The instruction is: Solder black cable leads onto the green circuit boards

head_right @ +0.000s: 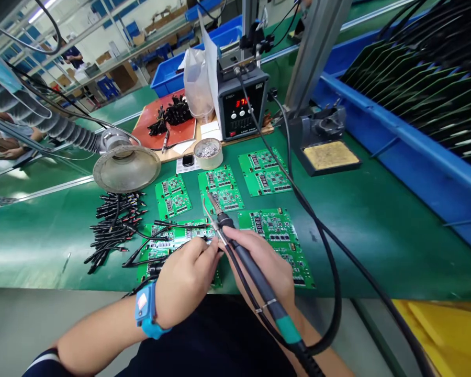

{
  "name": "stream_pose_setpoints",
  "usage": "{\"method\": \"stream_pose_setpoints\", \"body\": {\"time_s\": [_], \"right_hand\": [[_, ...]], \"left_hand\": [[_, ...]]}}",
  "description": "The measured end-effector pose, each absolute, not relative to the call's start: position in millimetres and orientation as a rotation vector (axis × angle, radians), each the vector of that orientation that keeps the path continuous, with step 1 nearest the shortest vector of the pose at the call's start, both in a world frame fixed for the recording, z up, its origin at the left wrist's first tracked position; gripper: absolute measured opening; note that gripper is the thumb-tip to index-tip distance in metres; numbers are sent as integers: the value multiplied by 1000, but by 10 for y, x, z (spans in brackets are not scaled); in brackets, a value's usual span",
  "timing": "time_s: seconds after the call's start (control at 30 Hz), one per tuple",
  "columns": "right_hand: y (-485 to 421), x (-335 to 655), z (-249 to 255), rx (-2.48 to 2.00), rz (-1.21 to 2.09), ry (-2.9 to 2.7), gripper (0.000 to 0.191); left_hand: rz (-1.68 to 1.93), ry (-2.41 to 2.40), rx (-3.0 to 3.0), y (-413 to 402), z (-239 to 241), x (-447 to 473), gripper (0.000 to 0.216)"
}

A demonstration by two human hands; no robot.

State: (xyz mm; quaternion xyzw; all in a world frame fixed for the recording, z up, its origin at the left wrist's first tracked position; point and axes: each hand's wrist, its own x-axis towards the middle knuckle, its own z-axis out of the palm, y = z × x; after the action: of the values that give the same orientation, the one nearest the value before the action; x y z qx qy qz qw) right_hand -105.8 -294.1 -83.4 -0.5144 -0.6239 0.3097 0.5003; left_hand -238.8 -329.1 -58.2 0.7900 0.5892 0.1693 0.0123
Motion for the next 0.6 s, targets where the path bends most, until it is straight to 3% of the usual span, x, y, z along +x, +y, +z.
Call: {"method": "stream_pose_setpoints", "body": {"time_s": [0.17, 0.3, 0.47, 0.6], "right_hand": [[-2991, -1143, -873, -1318, 833, -1262, 34], [-3044, -1301, -937, -1306, 797, -1037, 36], [-3113, -1234, -946, -1263, 787, -1072, 32], [-3220, -899, -955, -1271, 883, -1238, 29]], "left_hand": [[957, 1590, 1532, -3260, -542, -2320, 22], [1092, 1430, 972, -3198, -561, -2244, 24], [1042, 1525, 1027, -3280, -565, -2345, 26], [806, 1732, 1622, -3524, -638, -2548, 19]]}}
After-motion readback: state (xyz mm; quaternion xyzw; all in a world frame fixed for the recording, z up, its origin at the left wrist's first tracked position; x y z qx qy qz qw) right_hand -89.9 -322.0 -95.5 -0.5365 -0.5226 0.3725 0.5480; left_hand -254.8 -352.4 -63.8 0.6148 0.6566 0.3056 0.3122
